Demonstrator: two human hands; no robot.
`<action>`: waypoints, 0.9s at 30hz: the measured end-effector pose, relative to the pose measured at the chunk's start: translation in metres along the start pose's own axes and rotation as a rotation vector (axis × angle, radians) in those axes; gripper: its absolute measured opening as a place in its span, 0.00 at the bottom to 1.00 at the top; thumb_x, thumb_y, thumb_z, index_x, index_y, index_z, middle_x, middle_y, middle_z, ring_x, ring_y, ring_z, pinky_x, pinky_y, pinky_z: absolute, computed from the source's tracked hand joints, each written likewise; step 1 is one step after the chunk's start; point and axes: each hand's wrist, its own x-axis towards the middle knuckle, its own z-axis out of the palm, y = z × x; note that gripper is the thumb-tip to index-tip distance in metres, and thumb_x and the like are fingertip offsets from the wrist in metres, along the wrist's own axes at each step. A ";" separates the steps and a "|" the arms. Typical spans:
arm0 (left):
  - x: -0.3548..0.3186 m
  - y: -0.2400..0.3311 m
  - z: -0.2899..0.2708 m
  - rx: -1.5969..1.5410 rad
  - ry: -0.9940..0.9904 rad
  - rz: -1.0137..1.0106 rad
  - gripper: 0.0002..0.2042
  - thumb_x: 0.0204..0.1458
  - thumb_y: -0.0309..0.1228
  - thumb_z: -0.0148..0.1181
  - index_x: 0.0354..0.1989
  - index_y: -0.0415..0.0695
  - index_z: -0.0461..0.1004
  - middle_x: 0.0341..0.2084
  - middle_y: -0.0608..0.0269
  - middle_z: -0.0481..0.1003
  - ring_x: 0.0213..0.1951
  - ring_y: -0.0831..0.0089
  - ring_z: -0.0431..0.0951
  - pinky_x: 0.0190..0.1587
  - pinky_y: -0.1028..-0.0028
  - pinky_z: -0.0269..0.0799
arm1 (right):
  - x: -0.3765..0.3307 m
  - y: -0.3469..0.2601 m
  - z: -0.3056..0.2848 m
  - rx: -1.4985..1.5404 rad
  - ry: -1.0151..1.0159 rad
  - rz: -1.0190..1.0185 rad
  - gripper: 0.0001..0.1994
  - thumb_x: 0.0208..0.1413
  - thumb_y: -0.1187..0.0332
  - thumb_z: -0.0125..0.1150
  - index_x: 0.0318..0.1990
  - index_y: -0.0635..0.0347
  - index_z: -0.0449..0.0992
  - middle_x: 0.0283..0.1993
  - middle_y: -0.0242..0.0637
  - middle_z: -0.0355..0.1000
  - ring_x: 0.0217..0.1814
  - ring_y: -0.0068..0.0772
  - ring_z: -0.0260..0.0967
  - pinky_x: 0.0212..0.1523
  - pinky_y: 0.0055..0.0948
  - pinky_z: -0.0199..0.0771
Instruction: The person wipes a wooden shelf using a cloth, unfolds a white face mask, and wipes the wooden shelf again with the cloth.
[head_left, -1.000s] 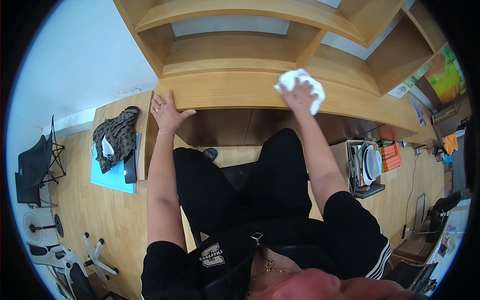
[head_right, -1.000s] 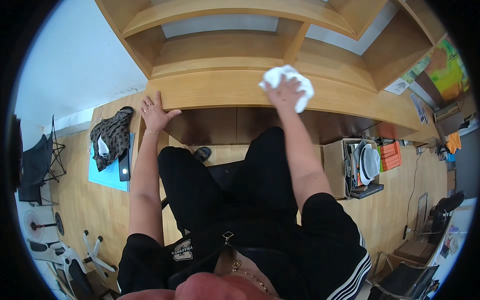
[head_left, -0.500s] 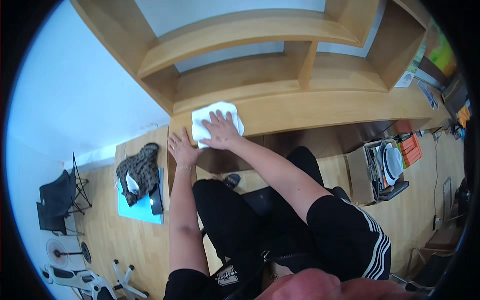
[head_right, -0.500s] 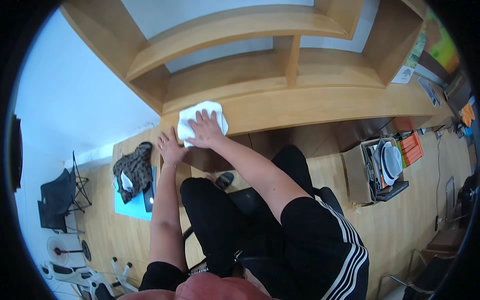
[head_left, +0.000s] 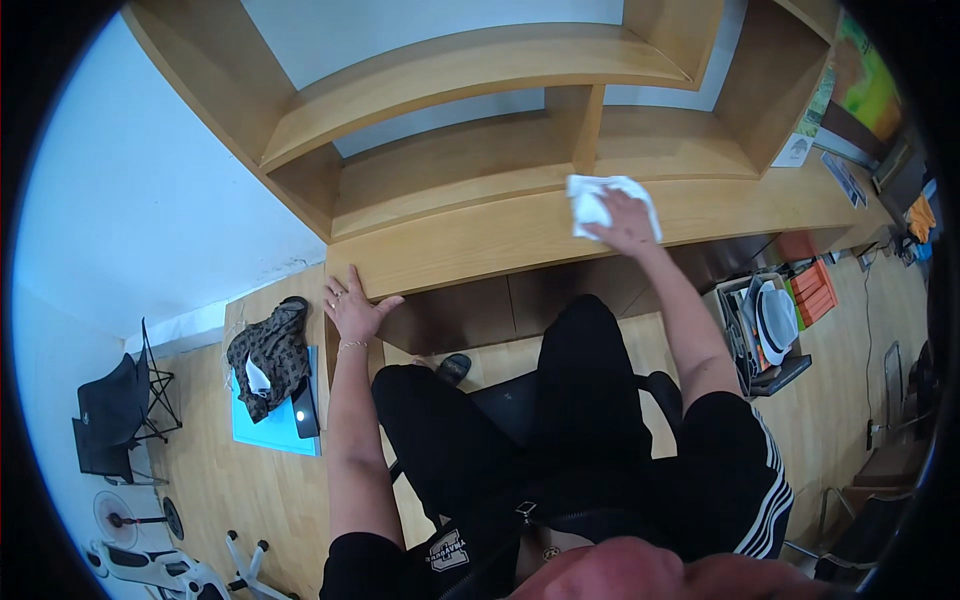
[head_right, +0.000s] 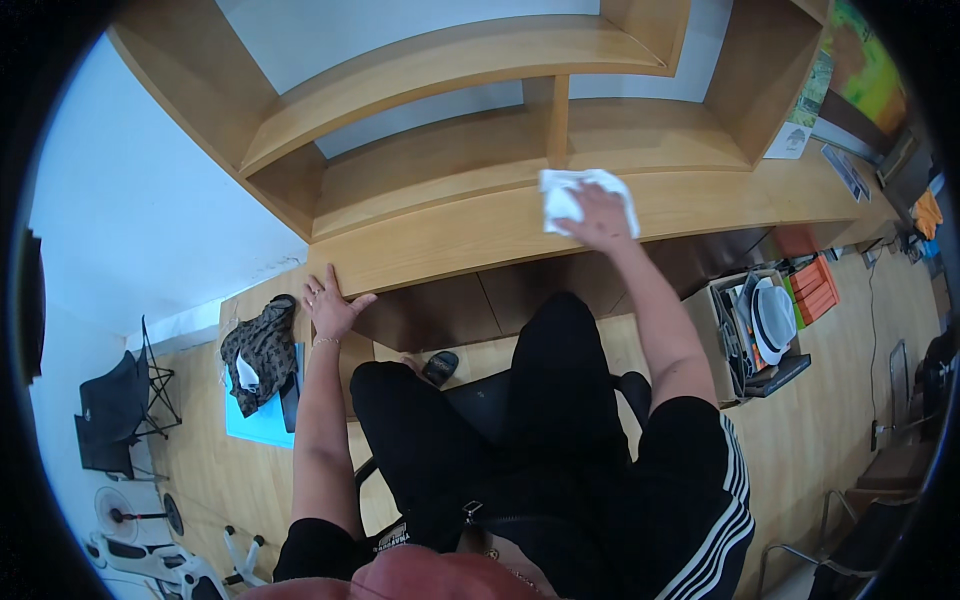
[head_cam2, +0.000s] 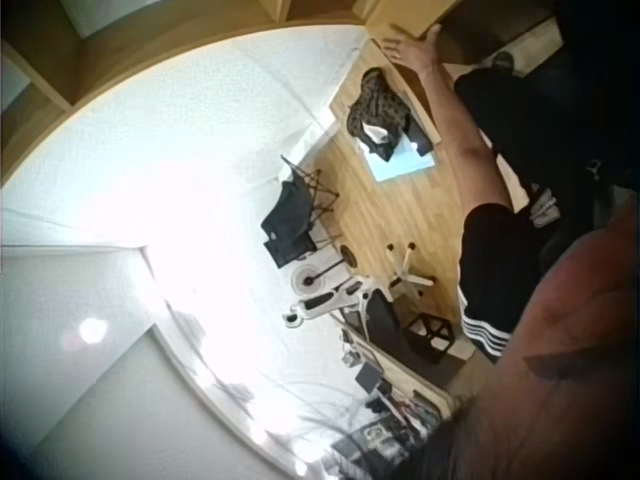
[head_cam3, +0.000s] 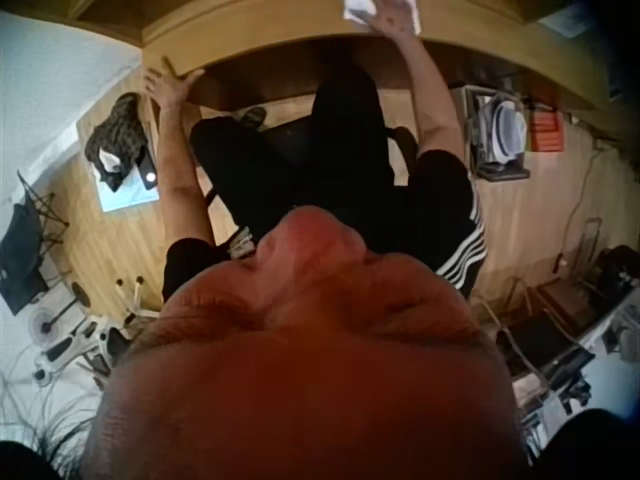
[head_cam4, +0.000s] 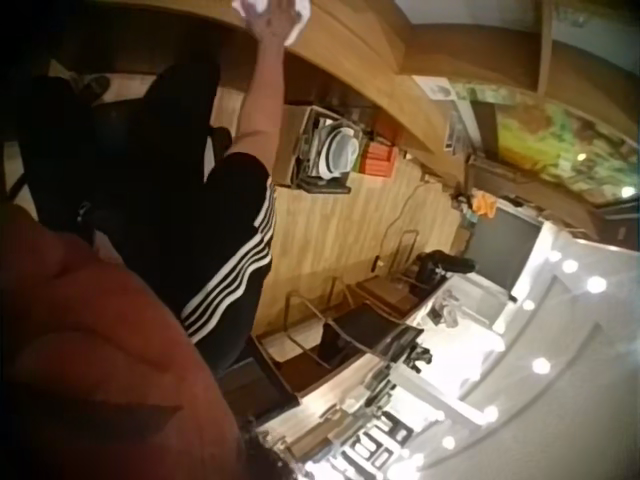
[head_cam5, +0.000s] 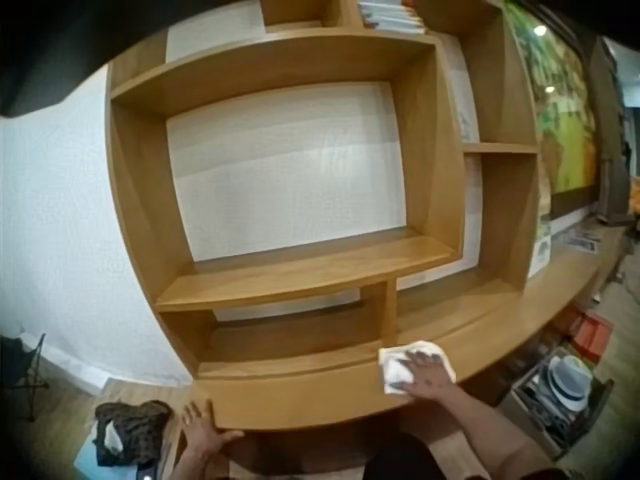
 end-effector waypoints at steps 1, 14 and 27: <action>0.001 -0.001 0.003 -0.002 0.015 0.003 0.57 0.32 0.69 0.66 0.70 0.49 0.53 0.65 0.31 0.53 0.67 0.36 0.50 0.67 0.45 0.42 | -0.004 0.026 -0.005 -0.009 0.017 0.046 0.41 0.51 0.33 0.52 0.68 0.46 0.61 0.74 0.39 0.53 0.76 0.43 0.48 0.70 0.57 0.44; -0.010 0.002 0.002 -0.021 0.015 0.005 0.57 0.32 0.70 0.64 0.70 0.47 0.54 0.64 0.27 0.54 0.67 0.35 0.50 0.67 0.46 0.43 | -0.020 0.087 -0.018 -0.101 0.100 0.707 0.40 0.53 0.33 0.48 0.69 0.47 0.60 0.74 0.41 0.52 0.76 0.49 0.47 0.68 0.62 0.43; -0.005 0.000 0.007 0.015 0.050 0.002 0.57 0.33 0.69 0.65 0.70 0.47 0.54 0.64 0.29 0.55 0.66 0.35 0.51 0.67 0.47 0.44 | -0.005 -0.103 0.015 -0.062 0.040 0.244 0.41 0.55 0.34 0.46 0.70 0.49 0.58 0.74 0.50 0.50 0.77 0.55 0.43 0.70 0.61 0.40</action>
